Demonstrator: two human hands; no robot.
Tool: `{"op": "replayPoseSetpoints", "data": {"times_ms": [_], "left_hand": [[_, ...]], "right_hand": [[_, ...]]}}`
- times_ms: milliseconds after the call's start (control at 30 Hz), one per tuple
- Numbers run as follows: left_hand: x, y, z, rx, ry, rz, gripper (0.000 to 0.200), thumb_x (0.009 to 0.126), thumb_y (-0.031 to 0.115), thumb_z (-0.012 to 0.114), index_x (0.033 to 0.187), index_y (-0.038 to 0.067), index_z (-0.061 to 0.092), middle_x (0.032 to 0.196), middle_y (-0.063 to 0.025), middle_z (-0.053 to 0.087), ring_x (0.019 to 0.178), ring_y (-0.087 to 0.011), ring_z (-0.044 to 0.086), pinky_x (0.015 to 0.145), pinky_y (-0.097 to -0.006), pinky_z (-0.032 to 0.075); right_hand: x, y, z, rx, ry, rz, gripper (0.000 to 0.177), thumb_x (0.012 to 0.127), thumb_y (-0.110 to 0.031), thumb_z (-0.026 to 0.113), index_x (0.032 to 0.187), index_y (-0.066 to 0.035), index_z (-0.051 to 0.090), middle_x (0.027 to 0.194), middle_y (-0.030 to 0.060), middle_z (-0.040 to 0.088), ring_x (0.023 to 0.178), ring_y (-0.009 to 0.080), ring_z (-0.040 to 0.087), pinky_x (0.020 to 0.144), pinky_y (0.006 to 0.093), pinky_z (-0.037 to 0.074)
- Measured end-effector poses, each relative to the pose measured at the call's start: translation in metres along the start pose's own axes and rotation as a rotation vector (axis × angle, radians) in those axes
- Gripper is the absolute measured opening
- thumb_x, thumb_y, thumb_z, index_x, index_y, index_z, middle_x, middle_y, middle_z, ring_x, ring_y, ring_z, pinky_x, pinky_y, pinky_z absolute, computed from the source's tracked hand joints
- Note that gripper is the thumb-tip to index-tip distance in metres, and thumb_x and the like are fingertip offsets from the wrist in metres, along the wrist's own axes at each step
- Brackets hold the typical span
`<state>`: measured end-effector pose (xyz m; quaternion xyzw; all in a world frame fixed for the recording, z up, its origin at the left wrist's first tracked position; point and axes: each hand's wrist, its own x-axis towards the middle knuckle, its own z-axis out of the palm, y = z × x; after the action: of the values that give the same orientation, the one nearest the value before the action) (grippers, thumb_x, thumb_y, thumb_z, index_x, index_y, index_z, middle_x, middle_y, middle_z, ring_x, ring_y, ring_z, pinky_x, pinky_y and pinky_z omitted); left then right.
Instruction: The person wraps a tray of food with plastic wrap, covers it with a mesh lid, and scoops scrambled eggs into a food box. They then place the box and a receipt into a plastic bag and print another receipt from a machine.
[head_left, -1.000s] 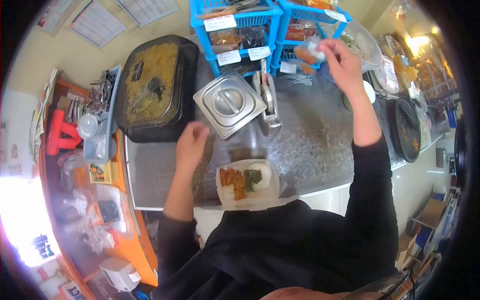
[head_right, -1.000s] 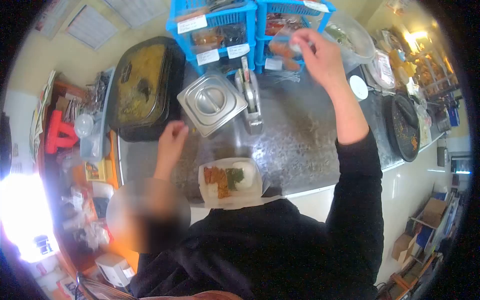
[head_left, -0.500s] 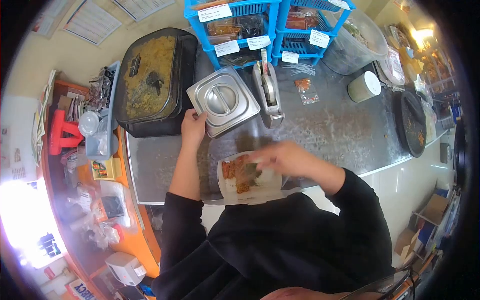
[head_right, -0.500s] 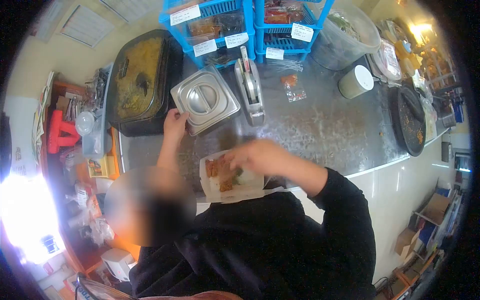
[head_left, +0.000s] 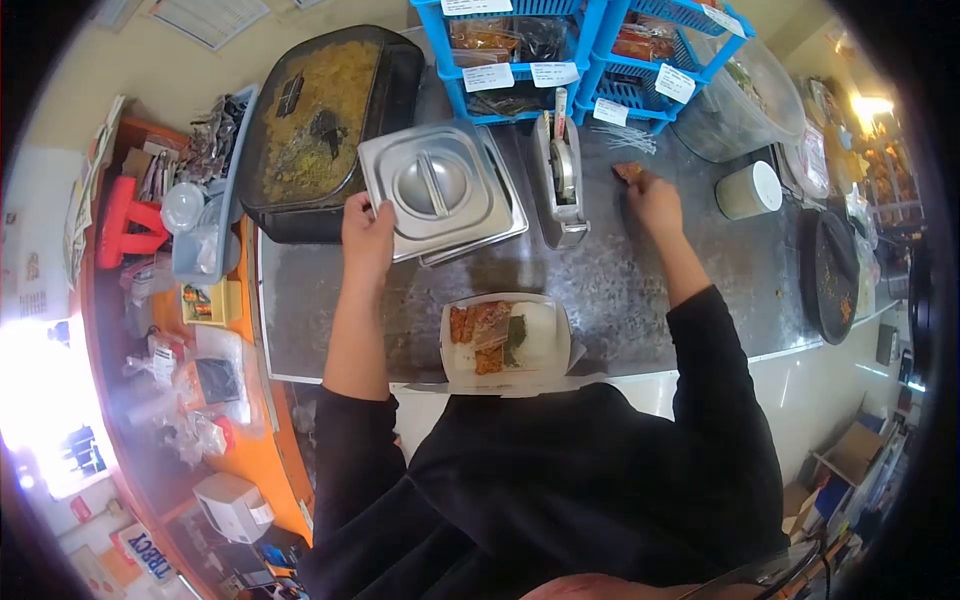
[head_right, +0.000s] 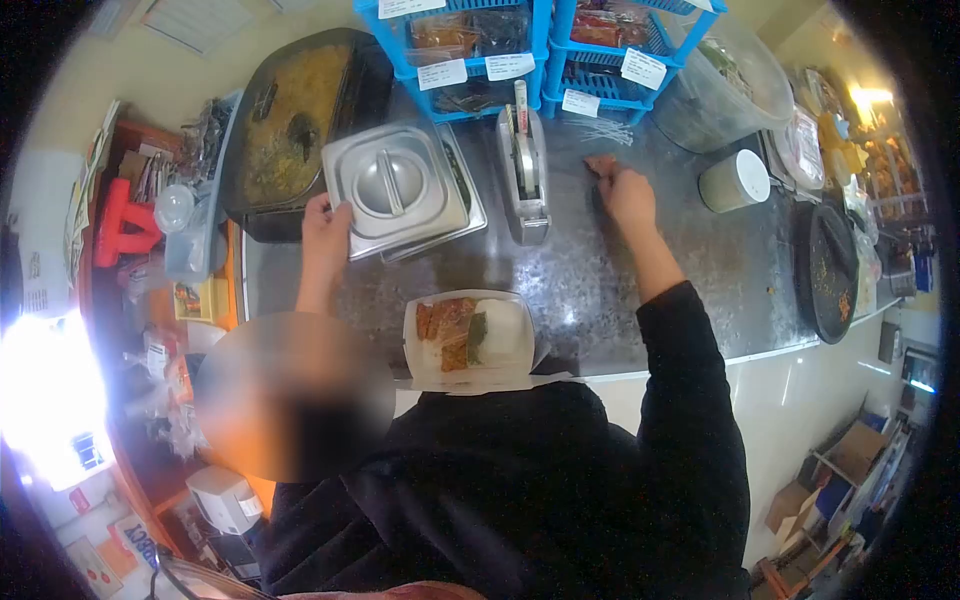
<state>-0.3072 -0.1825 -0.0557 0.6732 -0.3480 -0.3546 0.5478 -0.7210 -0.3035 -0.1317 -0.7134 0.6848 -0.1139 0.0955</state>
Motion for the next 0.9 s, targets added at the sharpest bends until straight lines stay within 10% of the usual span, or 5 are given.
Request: {"op": "replayPoseSetpoints", "data": {"times_ms": [233,500,733,900], "left_hand": [[-0.013,0.074,-0.032,-0.341,0.096,-0.149,0.016,0.091,0.012,0.054,0.105,0.003,0.051,0.074,-0.0006,0.056,0.048,-0.0040,0.042,0.037,-0.0184,0.029],[-0.015,0.046,-0.033,-0.355,0.039,-0.155,0.017,0.091,0.011,0.055,0.105,0.002,0.051,0.081,-0.0027,0.058,0.072,-0.0086,0.055,0.065,-0.0207,0.045],[-0.028,0.001,-0.009,0.030,0.003,-0.140,0.026,0.089,0.014,0.056,0.109,-0.002,0.048,0.090,-0.0121,0.064,0.083,-0.0142,0.061,0.069,-0.0266,0.048],[-0.023,-0.029,0.000,0.460,0.025,-0.060,0.035,0.087,0.020,0.057,0.112,-0.002,0.045,0.090,-0.0213,0.064,0.085,-0.0328,0.063,0.074,-0.0392,0.048]], "right_hand": [[0.043,-0.028,-0.151,0.658,0.265,0.020,0.016,0.085,-0.018,0.059,0.090,-0.004,0.067,0.077,-0.0032,0.062,0.061,0.0088,0.054,0.058,0.0247,0.044],[0.109,-0.042,-0.168,0.199,0.740,-0.021,0.031,0.079,-0.034,0.059,0.093,-0.008,0.069,0.083,0.0124,0.069,0.078,0.0289,0.066,0.069,0.0378,0.050],[0.112,-0.041,-0.146,-0.016,0.370,0.039,0.030,0.084,-0.035,0.054,0.099,-0.014,0.069,0.093,0.0146,0.067,0.088,0.0346,0.063,0.075,0.0431,0.050],[0.063,-0.074,-0.161,0.076,0.531,-0.122,0.025,0.088,-0.031,0.054,0.099,-0.013,0.069,0.098,0.0100,0.065,0.090,0.0294,0.062,0.075,0.0389,0.048]]}}
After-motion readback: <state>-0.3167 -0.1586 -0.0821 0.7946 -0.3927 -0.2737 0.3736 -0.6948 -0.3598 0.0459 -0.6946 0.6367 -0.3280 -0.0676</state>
